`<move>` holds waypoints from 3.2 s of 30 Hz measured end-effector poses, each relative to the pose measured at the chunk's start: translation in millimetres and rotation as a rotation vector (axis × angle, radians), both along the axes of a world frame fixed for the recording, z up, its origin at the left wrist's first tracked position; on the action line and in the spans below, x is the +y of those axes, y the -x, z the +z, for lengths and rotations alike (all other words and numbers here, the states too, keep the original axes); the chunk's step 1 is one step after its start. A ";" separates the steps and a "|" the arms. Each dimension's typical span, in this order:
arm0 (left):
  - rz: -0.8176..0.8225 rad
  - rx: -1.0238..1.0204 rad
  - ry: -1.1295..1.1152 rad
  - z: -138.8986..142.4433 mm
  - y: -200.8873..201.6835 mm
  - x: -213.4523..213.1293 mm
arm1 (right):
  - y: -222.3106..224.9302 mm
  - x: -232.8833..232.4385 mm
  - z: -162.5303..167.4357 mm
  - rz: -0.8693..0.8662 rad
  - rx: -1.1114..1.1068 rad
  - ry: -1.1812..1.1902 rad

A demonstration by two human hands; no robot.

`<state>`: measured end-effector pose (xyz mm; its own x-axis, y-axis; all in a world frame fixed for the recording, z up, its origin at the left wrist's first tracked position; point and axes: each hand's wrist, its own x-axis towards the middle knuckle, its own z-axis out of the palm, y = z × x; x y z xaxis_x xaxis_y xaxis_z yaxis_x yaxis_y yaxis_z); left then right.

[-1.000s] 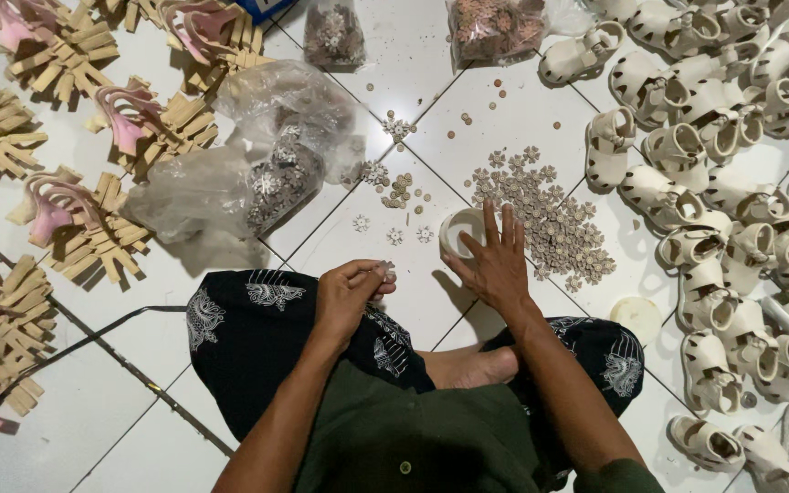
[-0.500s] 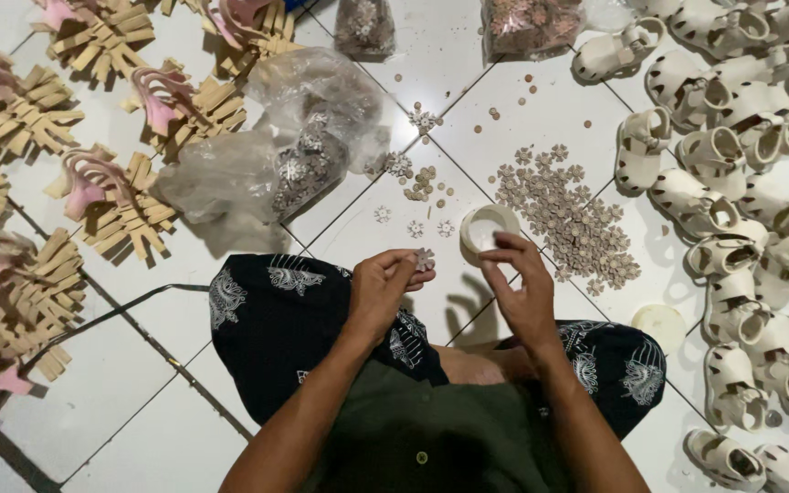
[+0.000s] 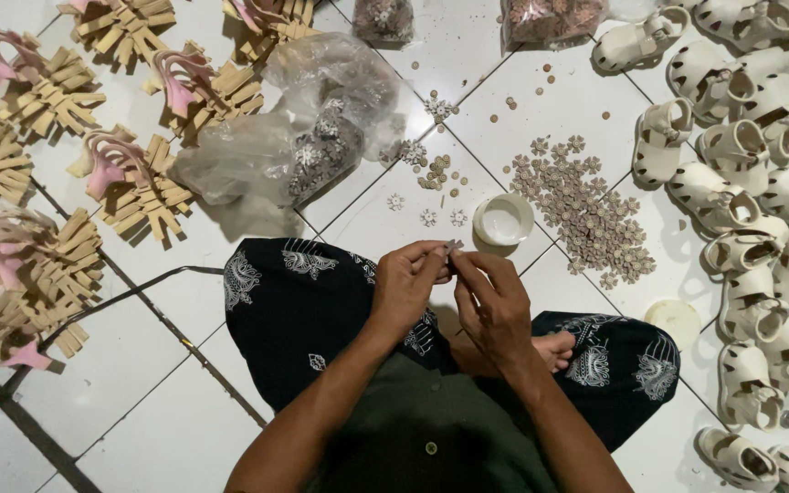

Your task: The person sits on the floor and repeatedly picks up small flower-shaped pieces and round discs, dips them into a small container of liquid, and presses them together. They place the assembled units on the floor and continue the cycle with new pieces.

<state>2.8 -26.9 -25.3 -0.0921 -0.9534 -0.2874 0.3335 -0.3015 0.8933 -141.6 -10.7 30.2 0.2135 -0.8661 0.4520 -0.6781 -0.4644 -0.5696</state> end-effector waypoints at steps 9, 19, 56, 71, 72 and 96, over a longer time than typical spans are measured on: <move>-0.030 -0.131 0.002 10.8 -0.6 1.9 | 2.5 0.5 -3.2 0.020 0.048 -0.020; 0.008 0.096 -0.147 -6.8 -6.4 0.1 | 18.7 10.4 -13.8 -0.064 -0.231 -0.107; 0.165 0.084 -0.331 -36.9 -61.7 4.3 | 1.2 -157.8 -140.7 -0.184 0.280 -0.306; 0.126 0.044 -0.340 -26.8 -57.5 -1.8 | 6.4 -180.2 -148.1 -0.060 0.438 -0.559; 0.123 0.032 -0.342 -25.3 -57.2 -1.6 | 5.6 -180.8 -146.6 -0.065 0.478 -0.603; 0.043 0.093 -0.179 15.3 -21.8 -2.1 | 37.9 -47.7 8.4 -0.003 -0.917 -0.677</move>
<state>24.6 -29.0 -10.0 -0.0863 -0.8912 -0.4452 0.4278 -0.4367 0.7914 -179.6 -58.4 38.6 0.0408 -0.9915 -0.1235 0.1228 0.1276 -0.9842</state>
